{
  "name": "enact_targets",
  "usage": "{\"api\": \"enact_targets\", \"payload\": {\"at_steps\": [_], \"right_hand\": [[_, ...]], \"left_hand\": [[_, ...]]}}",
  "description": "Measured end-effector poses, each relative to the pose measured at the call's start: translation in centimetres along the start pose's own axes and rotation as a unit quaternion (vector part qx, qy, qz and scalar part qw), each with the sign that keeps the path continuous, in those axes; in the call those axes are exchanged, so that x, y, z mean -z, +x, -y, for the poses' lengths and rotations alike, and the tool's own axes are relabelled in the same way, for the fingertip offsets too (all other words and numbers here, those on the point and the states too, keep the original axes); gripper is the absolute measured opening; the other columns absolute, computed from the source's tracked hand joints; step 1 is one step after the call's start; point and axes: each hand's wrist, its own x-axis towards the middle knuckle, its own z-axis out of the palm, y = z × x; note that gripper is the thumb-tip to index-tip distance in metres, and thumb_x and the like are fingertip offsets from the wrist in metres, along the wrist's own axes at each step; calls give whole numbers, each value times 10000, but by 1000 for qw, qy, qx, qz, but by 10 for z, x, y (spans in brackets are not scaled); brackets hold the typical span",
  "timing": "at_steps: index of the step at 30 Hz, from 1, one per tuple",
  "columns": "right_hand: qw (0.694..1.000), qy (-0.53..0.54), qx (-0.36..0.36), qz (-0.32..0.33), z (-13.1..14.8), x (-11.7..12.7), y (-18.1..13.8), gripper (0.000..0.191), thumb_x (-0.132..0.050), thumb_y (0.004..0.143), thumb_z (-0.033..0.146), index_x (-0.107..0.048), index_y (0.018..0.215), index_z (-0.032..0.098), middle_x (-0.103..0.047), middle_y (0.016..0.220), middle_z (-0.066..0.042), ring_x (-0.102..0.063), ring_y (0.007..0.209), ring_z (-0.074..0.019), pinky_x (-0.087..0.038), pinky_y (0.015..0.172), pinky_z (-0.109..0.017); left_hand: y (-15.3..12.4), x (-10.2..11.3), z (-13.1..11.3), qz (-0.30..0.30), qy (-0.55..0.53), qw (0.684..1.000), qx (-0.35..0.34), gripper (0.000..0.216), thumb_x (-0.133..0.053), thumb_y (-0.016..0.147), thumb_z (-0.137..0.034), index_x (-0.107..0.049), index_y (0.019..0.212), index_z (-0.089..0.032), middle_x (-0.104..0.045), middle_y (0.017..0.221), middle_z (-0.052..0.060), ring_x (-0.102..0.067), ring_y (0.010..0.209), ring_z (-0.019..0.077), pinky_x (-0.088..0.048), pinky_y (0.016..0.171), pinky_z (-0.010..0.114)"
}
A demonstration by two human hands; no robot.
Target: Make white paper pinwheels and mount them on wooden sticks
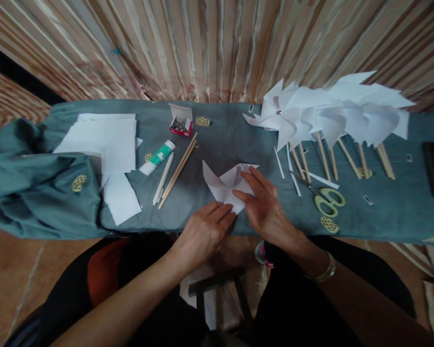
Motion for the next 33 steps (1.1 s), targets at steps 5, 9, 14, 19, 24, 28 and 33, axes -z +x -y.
{"api": "enact_targets", "payload": {"at_steps": [5,9,14,19,24,28,33], "right_hand": [[1000,4,9,1,2,-5,2,463,-378,932,163,-461,1313,413,-373,1508,23,-296,1420,-313,-392,1037,-569],[1000,23,-10,0,-1,-3,2,491,-367,926,150,-463,1311,440,-349,1519,64,-274,1433,-295,-377,1065,-569],[996,74,-45,-11,-5,3,4,517,-382,897,112,-511,1259,458,-349,1502,107,-256,1441,-255,-365,1106,-532],[998,51,-24,-10,-2,7,5,512,-384,874,94,-534,1241,419,-319,1517,90,-243,1442,-285,-367,1081,-569],[1000,13,-1,1,-2,5,6,405,-398,916,146,-571,1191,389,-304,1533,59,-266,1430,-315,-377,1052,-572],[1000,2,3,10,0,2,5,417,-407,922,156,-567,1214,407,-332,1527,62,-283,1420,-338,-362,1051,-595],[1000,-12,14,16,8,-5,6,490,-382,915,112,-489,1302,393,-381,1508,19,-252,1439,-305,-356,1057,-580]], "left_hand": [[1,1,0,4,-6,1000,5,218,-479,909,-124,-607,1084,-102,-652,1115,123,-602,925,217,-574,786,369],[2,2,0,8,-9,1000,8,196,-501,894,-114,-620,1047,-87,-661,1092,125,-602,894,221,-579,765,368],[1,2,-1,7,-1,1000,6,229,-483,903,-112,-608,1094,-93,-650,1139,126,-598,938,217,-576,804,368],[1,2,-1,6,-3,1000,4,228,-484,895,-107,-607,1087,-94,-652,1128,123,-597,934,222,-579,785,370],[2,3,-1,2,2,1000,1,215,-491,891,-106,-606,1072,-90,-652,1115,130,-598,925,227,-575,779,373],[2,4,-2,12,-2,1000,6,198,-472,900,-112,-604,1046,-95,-654,1075,135,-602,892,225,-573,746,378],[2,3,-2,8,-10,1000,6,207,-462,902,-115,-602,1054,-98,-651,1049,129,-596,868,218,-567,739,369]]}}
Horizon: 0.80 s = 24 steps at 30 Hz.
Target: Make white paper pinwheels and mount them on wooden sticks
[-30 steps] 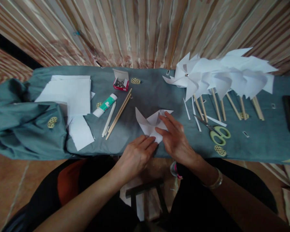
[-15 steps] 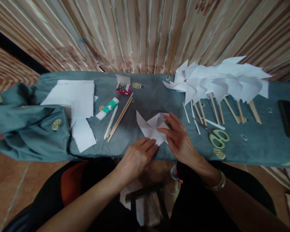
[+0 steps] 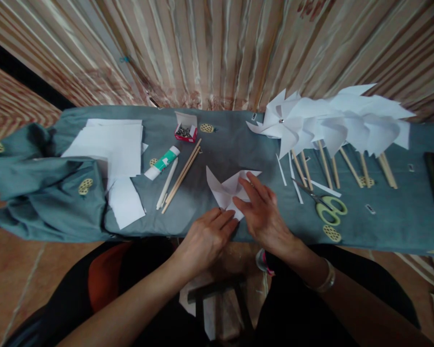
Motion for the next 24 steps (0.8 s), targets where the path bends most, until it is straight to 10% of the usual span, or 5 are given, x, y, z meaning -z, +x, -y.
{"api": "enact_targets", "payload": {"at_steps": [24], "right_hand": [[999,21,-8,-29,-8,-4,-7,503,-387,933,140,-435,1346,424,-392,1501,15,-305,1415,-317,-406,1014,-587]], "left_hand": [[2,3,0,16,-4,1000,13,189,-463,910,-123,-607,1032,-113,-649,1043,118,-601,875,210,-568,739,357]]}}
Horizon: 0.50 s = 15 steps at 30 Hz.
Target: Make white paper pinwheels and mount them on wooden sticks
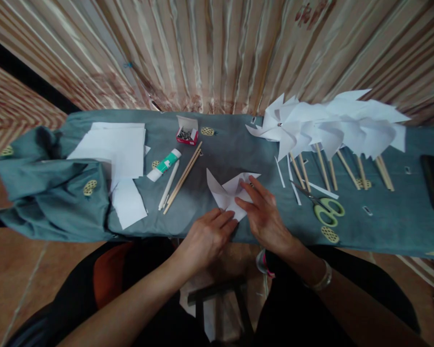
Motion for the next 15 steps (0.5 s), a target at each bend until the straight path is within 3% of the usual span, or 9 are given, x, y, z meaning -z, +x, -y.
{"api": "enact_targets", "payload": {"at_steps": [9,12,15], "right_hand": [[998,42,-45,1,-5,13,1,459,-359,927,165,-482,1323,360,-358,1513,22,-243,1447,-234,-351,1118,-498],[992,53,-114,-32,-6,17,6,449,-439,917,239,-453,1361,307,-443,1450,-49,-423,1348,-242,-420,1075,-462],[976,86,-197,-35,-1,21,14,488,-525,882,334,-452,1357,251,-544,1335,-106,-600,1140,-257,-549,890,-420]], "left_hand": [[-1,0,1,-7,2,1000,-10,205,-482,905,-120,-609,1063,-95,-651,1115,127,-598,897,221,-575,754,369],[-1,-1,2,-12,5,1000,-14,208,-478,908,-125,-611,1064,-93,-655,1122,133,-605,921,227,-578,763,372],[-2,-1,2,-16,14,1000,-19,212,-493,899,-122,-613,1072,-95,-659,1125,131,-611,934,230,-580,780,374]]}}
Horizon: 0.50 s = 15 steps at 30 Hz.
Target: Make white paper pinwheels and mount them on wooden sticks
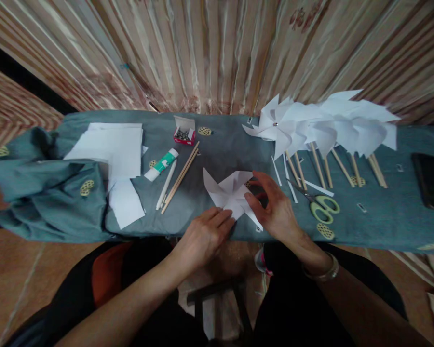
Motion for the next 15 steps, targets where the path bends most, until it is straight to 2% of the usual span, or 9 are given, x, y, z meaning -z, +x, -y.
{"api": "enact_targets", "payload": {"at_steps": [2,6,11,15], "right_hand": [[999,13,-39,13,6,0,2,553,-564,854,371,-431,1369,222,-593,1268,-115,-651,1020,-255,-568,819,-415],[996,26,-78,20,15,-3,4,696,-660,777,366,-395,1386,159,-662,1153,-118,-676,886,-244,-566,803,-422],[993,41,-107,33,22,-6,3,751,-668,750,240,-347,1417,116,-674,1147,-136,-676,878,-237,-553,848,-411],[987,97,-120,34,22,-8,2,741,-654,750,216,-346,1419,140,-672,1158,-130,-681,844,-222,-562,824,-400]], "left_hand": [[-1,0,0,-2,4,1000,-4,225,-502,889,-115,-611,1085,-96,-661,1130,130,-613,937,229,-581,792,374],[-3,-2,1,-13,-3,1000,-7,240,-500,884,-100,-609,1098,-93,-662,1145,128,-615,927,223,-584,784,368],[-6,-7,2,-41,-21,999,-4,236,-491,903,-121,-604,1108,-98,-659,1156,134,-616,924,220,-580,786,375],[-8,-5,5,-79,-71,994,13,282,-513,907,-157,-568,1180,-115,-643,1186,138,-615,962,218,-569,814,377]]}}
